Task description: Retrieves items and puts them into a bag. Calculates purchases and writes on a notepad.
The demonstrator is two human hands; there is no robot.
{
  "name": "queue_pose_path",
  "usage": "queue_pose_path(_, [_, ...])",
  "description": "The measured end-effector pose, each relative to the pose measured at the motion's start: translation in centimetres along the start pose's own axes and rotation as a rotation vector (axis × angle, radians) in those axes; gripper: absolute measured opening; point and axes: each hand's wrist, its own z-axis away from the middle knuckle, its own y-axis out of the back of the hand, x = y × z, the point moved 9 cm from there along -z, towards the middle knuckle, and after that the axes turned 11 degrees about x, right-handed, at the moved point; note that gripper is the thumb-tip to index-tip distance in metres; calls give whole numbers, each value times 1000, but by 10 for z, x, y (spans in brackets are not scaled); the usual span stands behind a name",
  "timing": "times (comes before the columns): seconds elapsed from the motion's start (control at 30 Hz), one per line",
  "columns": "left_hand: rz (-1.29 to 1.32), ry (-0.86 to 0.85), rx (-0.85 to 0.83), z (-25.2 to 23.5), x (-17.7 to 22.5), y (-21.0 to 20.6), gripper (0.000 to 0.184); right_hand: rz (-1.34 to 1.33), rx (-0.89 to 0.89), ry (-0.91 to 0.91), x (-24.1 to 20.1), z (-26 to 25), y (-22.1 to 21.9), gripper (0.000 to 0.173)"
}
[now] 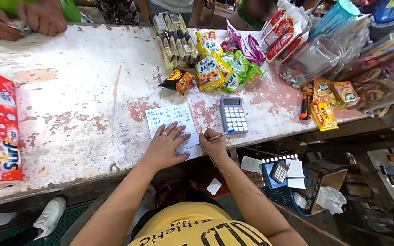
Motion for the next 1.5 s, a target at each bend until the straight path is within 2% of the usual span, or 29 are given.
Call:
queue_pose_path(0.2, [5,5,-10,2,-2,-3,65,-3,-4,-1,7,2,-2,27])
queue_pose_path(0.3, [-2,0,4,1,-2,-2,68,-63,-48,-142,6,-8,8,22])
queue_pose_path(0.37, [-4,-3,7,-1,-2,-2,70,-67,-8,-168,-2,-26,40,14])
queue_pose_path(0.43, [-4,-2,3,-1,-2,-3,71,79,89,-49,-5,-52,87,31])
queue_pose_path(0.47, [-8,-4,9,-1,-1,-3,70,197,171,38,-1,-65,110,34])
queue_pose_path(0.53, [-10,-4,16,-1,-1,-2,70,420,263,119,17,-86,139,33])
queue_pose_path(0.57, [-10,-3,15,-1,-2,-2,70,501,237,109,28,-93,142,32])
queue_pose_path(0.63, [-9,-4,18,-2,-2,-2,69,641,135,42,40,-102,138,31])
queue_pose_path(0.77, [-9,-6,29,0,-3,-2,69,730,109,26,39,-103,132,28])
queue_pose_path(0.93, [-15,-7,40,1,-3,-1,69,597,72,150,8,-83,108,22])
queue_pose_path(1.03, [-18,-11,48,2,-2,0,69,651,-66,92,6,-64,90,24])
queue_pose_path(1.17, [-20,3,29,4,-4,-1,70,635,116,110,19,-71,131,25])
queue_pose_path(1.27, [-17,0,18,3,-4,-1,69,686,63,-10,36,-74,143,30])
queue_pose_path(1.5, [24,20,7,3,-3,1,62,679,-1,26,35,-72,138,31])
